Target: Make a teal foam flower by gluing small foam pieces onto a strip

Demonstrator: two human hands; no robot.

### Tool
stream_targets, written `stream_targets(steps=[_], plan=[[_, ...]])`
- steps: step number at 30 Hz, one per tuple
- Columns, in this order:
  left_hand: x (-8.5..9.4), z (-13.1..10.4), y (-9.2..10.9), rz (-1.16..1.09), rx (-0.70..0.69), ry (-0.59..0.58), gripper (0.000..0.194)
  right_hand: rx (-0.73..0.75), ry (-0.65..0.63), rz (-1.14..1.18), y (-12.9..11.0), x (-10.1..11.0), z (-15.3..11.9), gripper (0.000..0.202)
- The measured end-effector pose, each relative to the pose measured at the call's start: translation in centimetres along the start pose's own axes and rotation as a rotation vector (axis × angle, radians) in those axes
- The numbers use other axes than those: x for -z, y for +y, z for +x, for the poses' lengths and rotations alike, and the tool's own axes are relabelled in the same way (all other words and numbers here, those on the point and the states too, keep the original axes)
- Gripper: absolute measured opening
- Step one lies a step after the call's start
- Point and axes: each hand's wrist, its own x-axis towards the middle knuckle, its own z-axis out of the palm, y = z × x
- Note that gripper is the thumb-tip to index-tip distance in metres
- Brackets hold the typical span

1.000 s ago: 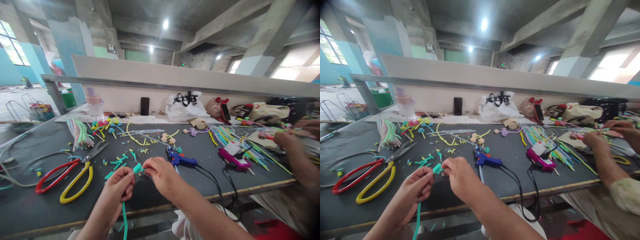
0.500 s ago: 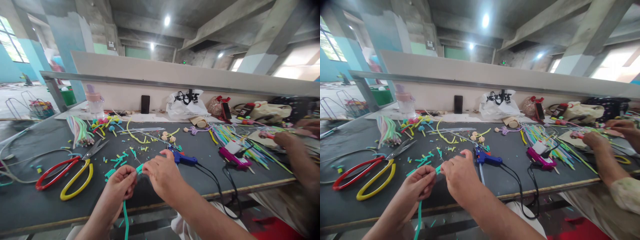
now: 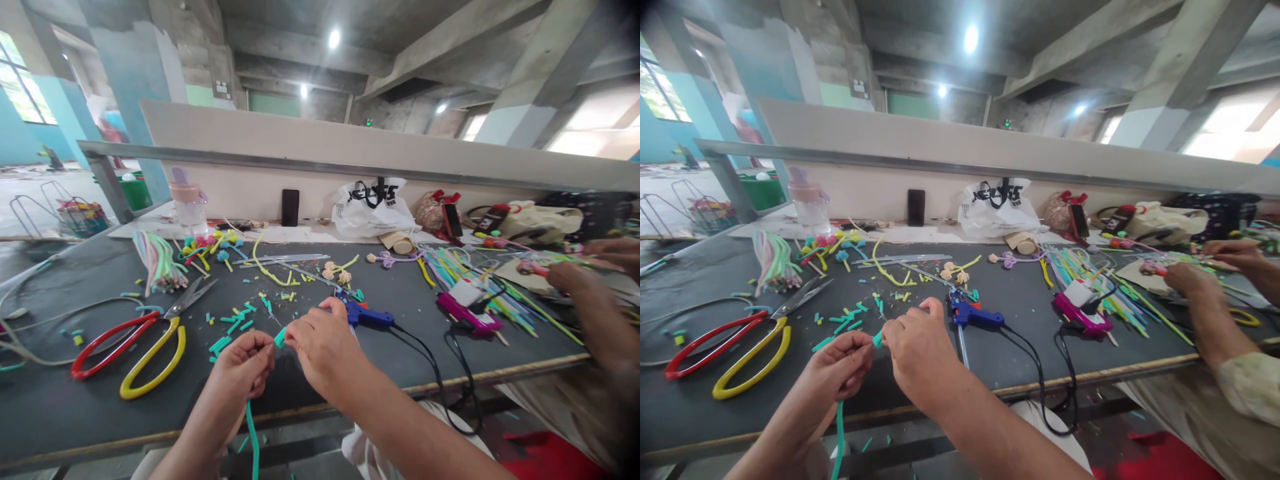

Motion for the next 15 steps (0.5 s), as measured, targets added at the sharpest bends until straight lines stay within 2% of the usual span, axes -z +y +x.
stream_targets(steps=[7,11,15], plan=[[-0.32,-0.23,-0.06,-0.010,-0.011,0.042,0.024,-0.037,0.025,0.058,-0.08,-0.25,-0.05,0.010],[-0.27,-0.25,-0.08,-0.019,-0.015,0.028,0.024,-0.020,0.026,0.069,0.11,-0.29,-0.04,0.031],[-0.32,-0.35,-0.02,-0.002,-0.029,0.031,0.024,-0.017,-0.028,0.073,0.23,-0.08,0.00,0.014]])
